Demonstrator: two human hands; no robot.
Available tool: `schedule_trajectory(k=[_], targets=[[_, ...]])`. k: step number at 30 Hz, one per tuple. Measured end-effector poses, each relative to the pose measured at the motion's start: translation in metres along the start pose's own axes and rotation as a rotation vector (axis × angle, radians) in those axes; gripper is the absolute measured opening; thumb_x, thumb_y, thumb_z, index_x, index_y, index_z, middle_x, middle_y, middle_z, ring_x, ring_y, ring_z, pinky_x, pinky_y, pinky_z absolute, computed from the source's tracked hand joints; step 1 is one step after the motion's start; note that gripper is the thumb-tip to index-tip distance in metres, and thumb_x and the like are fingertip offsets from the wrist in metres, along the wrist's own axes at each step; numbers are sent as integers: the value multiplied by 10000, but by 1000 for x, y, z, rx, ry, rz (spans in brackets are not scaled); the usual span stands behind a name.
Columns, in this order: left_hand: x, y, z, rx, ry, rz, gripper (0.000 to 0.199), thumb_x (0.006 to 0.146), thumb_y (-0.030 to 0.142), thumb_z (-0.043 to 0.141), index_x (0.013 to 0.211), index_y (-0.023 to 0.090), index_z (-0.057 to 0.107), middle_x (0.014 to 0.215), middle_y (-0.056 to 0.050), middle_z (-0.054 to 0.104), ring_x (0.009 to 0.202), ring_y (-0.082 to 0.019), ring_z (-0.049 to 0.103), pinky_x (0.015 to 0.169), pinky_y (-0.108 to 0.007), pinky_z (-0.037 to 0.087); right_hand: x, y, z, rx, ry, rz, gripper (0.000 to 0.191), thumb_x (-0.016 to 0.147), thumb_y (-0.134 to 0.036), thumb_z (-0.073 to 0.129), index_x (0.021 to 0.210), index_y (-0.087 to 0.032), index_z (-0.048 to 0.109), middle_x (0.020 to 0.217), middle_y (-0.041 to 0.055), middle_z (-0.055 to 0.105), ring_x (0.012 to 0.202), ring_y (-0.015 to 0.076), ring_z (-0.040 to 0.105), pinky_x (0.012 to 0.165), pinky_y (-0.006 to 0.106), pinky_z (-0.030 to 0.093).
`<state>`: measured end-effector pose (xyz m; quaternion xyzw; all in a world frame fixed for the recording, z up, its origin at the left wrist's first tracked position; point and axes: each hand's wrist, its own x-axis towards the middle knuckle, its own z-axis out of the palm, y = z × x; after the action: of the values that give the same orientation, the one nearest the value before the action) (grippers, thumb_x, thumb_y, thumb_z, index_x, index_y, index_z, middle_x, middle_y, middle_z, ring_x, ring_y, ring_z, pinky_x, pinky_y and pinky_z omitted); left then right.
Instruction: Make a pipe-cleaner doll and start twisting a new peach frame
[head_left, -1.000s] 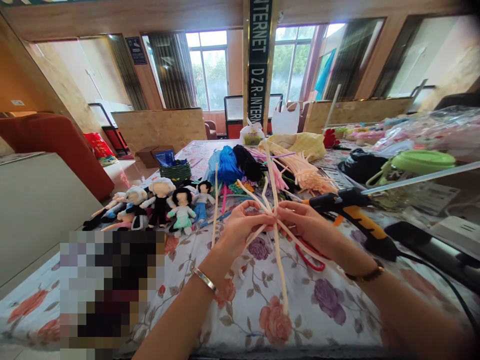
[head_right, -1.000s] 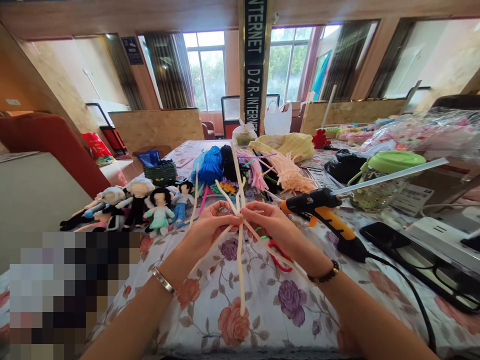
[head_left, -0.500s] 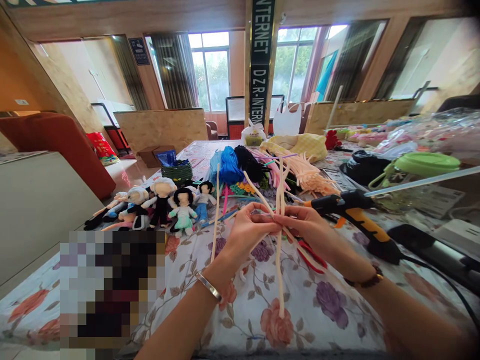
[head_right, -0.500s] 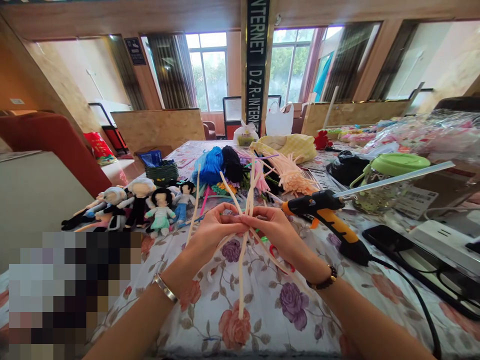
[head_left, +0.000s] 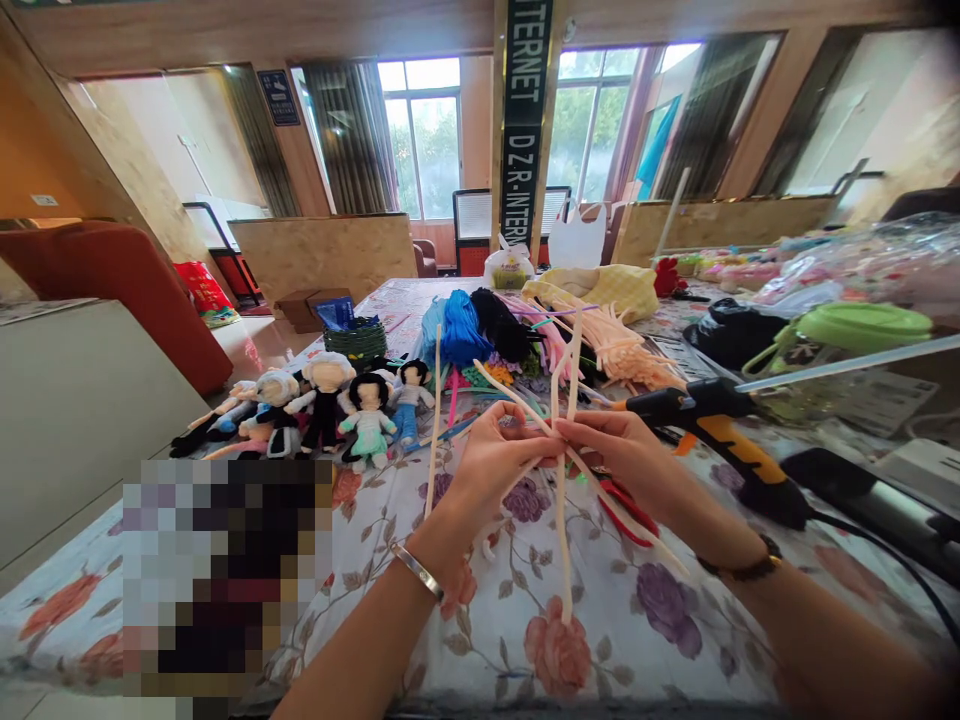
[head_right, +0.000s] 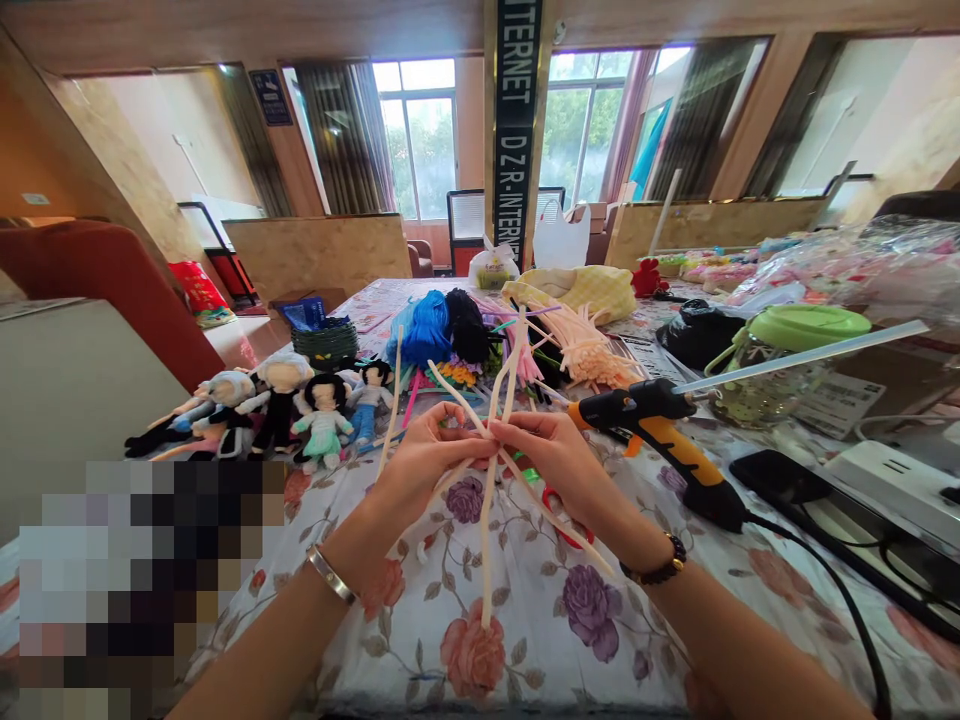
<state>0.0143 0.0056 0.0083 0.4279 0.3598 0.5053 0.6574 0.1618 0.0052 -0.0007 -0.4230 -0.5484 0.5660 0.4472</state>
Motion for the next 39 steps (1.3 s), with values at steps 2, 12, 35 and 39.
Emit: schedule_trajectory(k=[2, 12, 35, 39], targets=[[0, 0, 0, -22, -5, 8, 453, 520, 62, 753, 715, 191, 366, 570, 31, 647, 512, -100, 613, 560, -209, 487, 0, 0, 1, -3, 33, -42, 224, 690, -408, 695, 763, -198, 718, 716, 9, 678, 683, 154, 617, 673, 273, 476], [6, -3, -8, -18, -82, 38, 508, 477, 113, 801, 672, 192, 338, 533, 54, 607, 497, -105, 608, 552, -214, 486, 4, 0, -10, -24, 70, -133, 153, 700, -306, 684, 772, -192, 613, 737, -14, 611, 689, 109, 565, 670, 234, 447], [3, 6, -12, -107, -306, -198, 425, 483, 62, 782, 667, 173, 415, 582, 60, 595, 506, -71, 609, 518, -152, 480, 13, -10, -35, -933, -230, -967, 178, 893, -285, 486, 866, -219, 650, 925, 77, 653, 916, 173, 584, 818, 318, 465], [3, 5, -14, -62, -319, -204, 469, 462, 72, 796, 652, 183, 382, 599, 54, 598, 531, -86, 626, 553, -174, 498, 14, -11, -36, -946, -331, -985, 200, 903, -280, 460, 855, -217, 643, 898, 78, 655, 878, 164, 591, 803, 308, 466]])
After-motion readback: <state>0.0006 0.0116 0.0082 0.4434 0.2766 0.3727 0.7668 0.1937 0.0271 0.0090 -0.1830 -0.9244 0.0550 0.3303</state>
